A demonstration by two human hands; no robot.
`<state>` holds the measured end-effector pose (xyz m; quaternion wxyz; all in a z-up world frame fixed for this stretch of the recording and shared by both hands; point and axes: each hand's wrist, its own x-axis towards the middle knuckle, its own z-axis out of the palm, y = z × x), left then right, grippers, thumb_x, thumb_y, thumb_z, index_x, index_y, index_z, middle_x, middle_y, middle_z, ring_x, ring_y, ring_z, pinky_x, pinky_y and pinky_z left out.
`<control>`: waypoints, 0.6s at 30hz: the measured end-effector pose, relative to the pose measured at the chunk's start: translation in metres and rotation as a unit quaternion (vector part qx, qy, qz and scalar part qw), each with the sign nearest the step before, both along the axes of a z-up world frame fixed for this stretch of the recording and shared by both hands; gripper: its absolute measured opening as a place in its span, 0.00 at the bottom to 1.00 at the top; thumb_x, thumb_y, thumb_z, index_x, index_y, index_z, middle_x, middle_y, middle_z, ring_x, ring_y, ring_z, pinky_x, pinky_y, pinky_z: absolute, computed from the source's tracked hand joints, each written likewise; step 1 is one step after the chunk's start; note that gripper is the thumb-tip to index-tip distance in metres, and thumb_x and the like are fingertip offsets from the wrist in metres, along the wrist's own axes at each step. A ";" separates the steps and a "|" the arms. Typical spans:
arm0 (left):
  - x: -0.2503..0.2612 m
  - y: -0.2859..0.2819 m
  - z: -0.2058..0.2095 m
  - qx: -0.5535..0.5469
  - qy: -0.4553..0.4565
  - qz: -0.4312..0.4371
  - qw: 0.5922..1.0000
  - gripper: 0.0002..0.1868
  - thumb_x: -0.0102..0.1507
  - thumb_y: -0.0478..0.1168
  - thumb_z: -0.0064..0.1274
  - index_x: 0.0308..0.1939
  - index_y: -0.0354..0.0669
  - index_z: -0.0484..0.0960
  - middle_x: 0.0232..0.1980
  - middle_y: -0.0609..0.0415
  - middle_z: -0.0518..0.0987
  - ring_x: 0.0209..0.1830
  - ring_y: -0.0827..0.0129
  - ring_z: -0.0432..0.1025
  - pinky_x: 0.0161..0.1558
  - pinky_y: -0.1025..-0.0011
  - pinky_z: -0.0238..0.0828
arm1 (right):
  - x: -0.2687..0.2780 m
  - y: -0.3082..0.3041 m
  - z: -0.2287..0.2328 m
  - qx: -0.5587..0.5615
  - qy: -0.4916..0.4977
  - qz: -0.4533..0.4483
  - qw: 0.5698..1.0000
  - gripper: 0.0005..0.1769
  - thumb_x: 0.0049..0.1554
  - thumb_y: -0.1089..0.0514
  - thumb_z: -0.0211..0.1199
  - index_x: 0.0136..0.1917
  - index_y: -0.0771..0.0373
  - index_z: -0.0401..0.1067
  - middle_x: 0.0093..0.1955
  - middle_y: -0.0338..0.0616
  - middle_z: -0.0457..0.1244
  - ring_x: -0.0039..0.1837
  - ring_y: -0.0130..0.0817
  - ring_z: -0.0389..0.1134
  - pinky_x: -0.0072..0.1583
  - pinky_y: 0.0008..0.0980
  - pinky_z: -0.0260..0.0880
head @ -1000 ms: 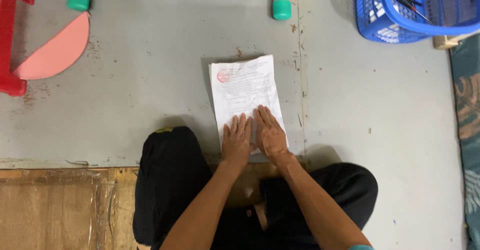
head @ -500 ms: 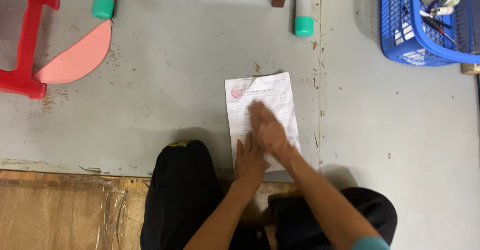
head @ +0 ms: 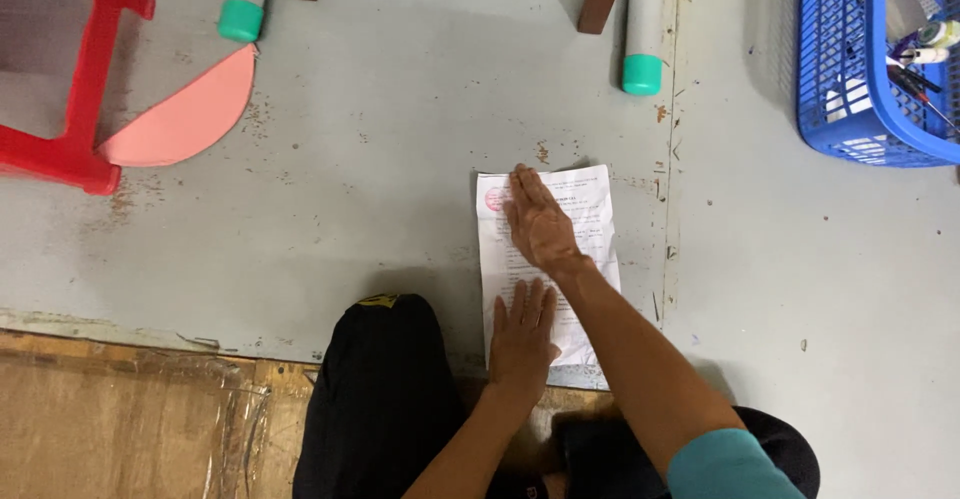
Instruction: Organizing and sorting books and papers into a basket while sitting on the floor
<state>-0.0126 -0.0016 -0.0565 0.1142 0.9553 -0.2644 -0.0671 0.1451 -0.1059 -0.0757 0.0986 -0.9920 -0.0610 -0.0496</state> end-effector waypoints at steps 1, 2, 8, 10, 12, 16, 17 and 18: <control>-0.002 0.000 0.001 -0.015 -0.019 -0.002 1.000 0.54 0.43 0.52 0.66 0.69 0.47 0.56 0.74 0.44 0.52 0.72 0.48 0.47 0.65 0.43 0.47 | 0.002 -0.003 0.010 0.038 0.106 -0.011 0.994 0.27 0.64 0.50 0.39 0.74 0.62 0.52 0.77 0.48 0.45 0.77 0.40 0.43 0.75 0.31 0.42; 0.003 0.002 0.006 -0.015 -0.021 -0.002 1.000 0.54 0.43 0.52 0.66 0.69 0.47 0.56 0.74 0.44 0.52 0.72 0.48 0.47 0.65 0.43 0.47 | 0.008 -0.012 0.003 0.038 0.104 -0.012 0.994 0.27 0.64 0.50 0.39 0.74 0.62 0.52 0.77 0.48 0.45 0.77 0.40 0.43 0.75 0.31 0.42; 0.005 0.009 -0.001 -0.140 0.056 -0.035 0.988 0.39 0.62 0.53 0.45 0.73 0.47 0.49 0.77 0.48 0.42 0.76 0.52 0.36 0.68 0.44 0.29 | -0.075 -0.036 0.079 0.160 0.063 -0.117 0.978 0.32 0.57 0.53 0.50 0.74 0.53 0.52 0.74 0.50 0.48 0.70 0.54 0.53 0.64 0.50 0.62; 0.001 0.007 0.008 -0.092 0.027 -0.024 0.995 0.45 0.52 0.48 0.62 0.69 0.44 0.57 0.72 0.41 0.54 0.72 0.46 0.46 0.65 0.40 0.40 | -0.121 -0.047 0.073 0.149 0.069 -0.279 0.946 0.31 0.54 0.44 0.57 0.69 0.51 0.58 0.67 0.39 0.52 0.67 0.43 0.59 0.61 0.43 0.67; 0.003 0.007 -0.009 -0.149 0.014 -0.007 0.989 0.42 0.53 0.47 0.60 0.68 0.44 0.60 0.72 0.41 0.54 0.72 0.46 0.48 0.65 0.42 0.43 | -0.145 -0.061 0.044 0.147 0.079 -0.342 0.925 0.31 0.49 0.40 0.62 0.63 0.52 0.62 0.60 0.40 0.55 0.63 0.44 0.61 0.60 0.41 0.68; 0.022 0.028 0.015 -0.251 0.033 0.177 0.951 0.37 0.57 0.40 0.57 0.69 0.50 0.60 0.73 0.44 0.52 0.73 0.50 0.47 0.67 0.53 0.47 | -0.156 -0.064 0.044 0.150 0.135 -0.421 0.884 0.31 0.45 0.39 0.67 0.58 0.51 0.64 0.55 0.40 0.58 0.60 0.43 0.64 0.60 0.40 0.68; 0.028 0.034 0.021 -0.251 0.031 0.180 0.951 0.37 0.57 0.40 0.57 0.69 0.50 0.60 0.73 0.44 0.52 0.73 0.50 0.47 0.67 0.53 0.47 | -0.153 -0.065 0.044 0.150 0.135 -0.418 0.885 0.31 0.45 0.39 0.67 0.58 0.51 0.64 0.55 0.40 0.58 0.60 0.43 0.64 0.60 0.40 0.68; 0.034 0.040 0.027 -0.320 0.032 0.213 0.923 0.39 0.57 0.39 0.57 0.69 0.42 0.58 0.67 0.39 0.58 0.67 0.47 0.54 0.63 0.52 0.52 | -0.150 -0.065 0.043 0.151 0.168 -0.421 0.879 0.30 0.46 0.39 0.66 0.58 0.49 0.63 0.55 0.38 0.58 0.60 0.43 0.65 0.60 0.42 0.67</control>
